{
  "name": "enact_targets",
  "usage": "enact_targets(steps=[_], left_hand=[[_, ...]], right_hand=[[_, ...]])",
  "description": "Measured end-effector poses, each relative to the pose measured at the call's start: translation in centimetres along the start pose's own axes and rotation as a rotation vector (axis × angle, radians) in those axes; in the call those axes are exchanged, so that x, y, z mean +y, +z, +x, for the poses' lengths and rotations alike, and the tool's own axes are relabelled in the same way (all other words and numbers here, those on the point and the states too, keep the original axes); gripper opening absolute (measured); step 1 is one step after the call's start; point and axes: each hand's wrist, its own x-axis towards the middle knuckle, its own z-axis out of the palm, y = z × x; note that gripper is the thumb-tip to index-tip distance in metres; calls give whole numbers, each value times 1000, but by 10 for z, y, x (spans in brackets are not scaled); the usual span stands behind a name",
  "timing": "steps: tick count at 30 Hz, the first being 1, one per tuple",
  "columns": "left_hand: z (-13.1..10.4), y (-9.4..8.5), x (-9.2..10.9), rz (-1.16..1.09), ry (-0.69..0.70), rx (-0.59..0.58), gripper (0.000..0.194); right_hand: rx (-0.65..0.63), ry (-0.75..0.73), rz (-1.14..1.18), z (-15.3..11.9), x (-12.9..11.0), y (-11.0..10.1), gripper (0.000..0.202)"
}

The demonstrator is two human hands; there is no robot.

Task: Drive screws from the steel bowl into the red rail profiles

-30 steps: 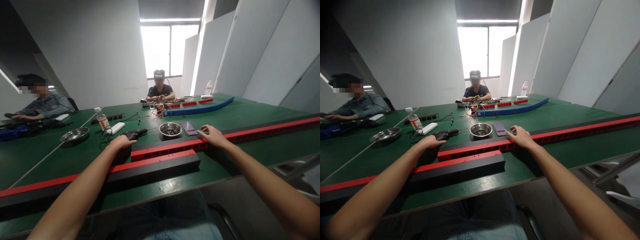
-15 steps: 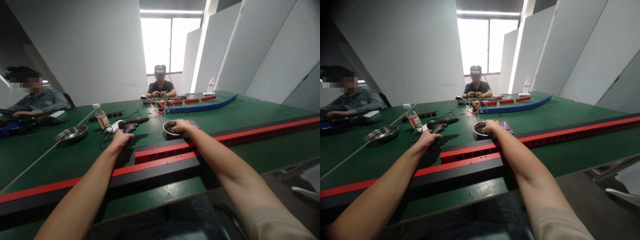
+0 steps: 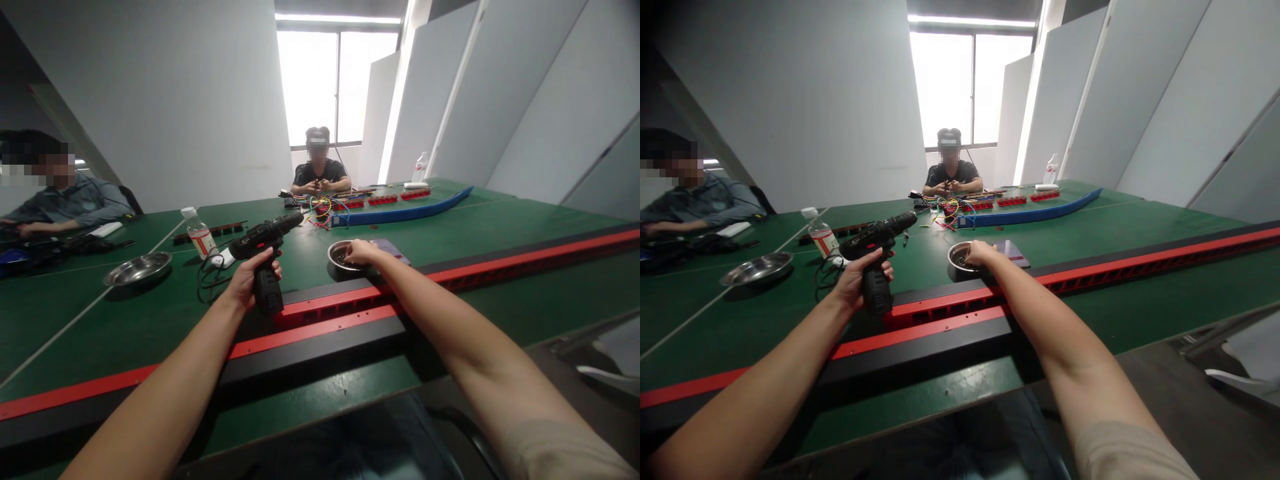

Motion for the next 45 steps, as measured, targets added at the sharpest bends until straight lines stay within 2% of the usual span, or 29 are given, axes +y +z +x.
enact_targets(steps=[3,9,12,16,20,23,27,32,36,45], left_hand=[[1,1,-2,-16,-1,7,25],[-1,0,-2,-30,-17,24,25],[-2,0,-1,-37,-34,29,25],[-5,3,0,-26,-60,8,26],[-10,7,1,20,-76,-24,27],[-15,10,2,56,-133,-26,23],[-18,11,3,128,-226,-22,21],[-18,7,0,213,-269,-28,30],[-15,4,-3,259,-291,-38,31],[-9,-1,-2,290,-312,-61,29]], right_hand=[[48,23,80,-2,7,-5,22],[7,-76,344,2,25,-1,17],[62,-66,428,4,29,2,20],[206,-21,502,-1,26,-1,20],[290,-49,700,-24,11,-4,15],[305,-69,991,-53,-1,1,13],[347,-1,1305,-90,-8,13,14],[408,46,1418,-111,-5,29,17],[472,-5,1430,-113,-4,36,16],[489,10,1424,-112,-3,36,12]])
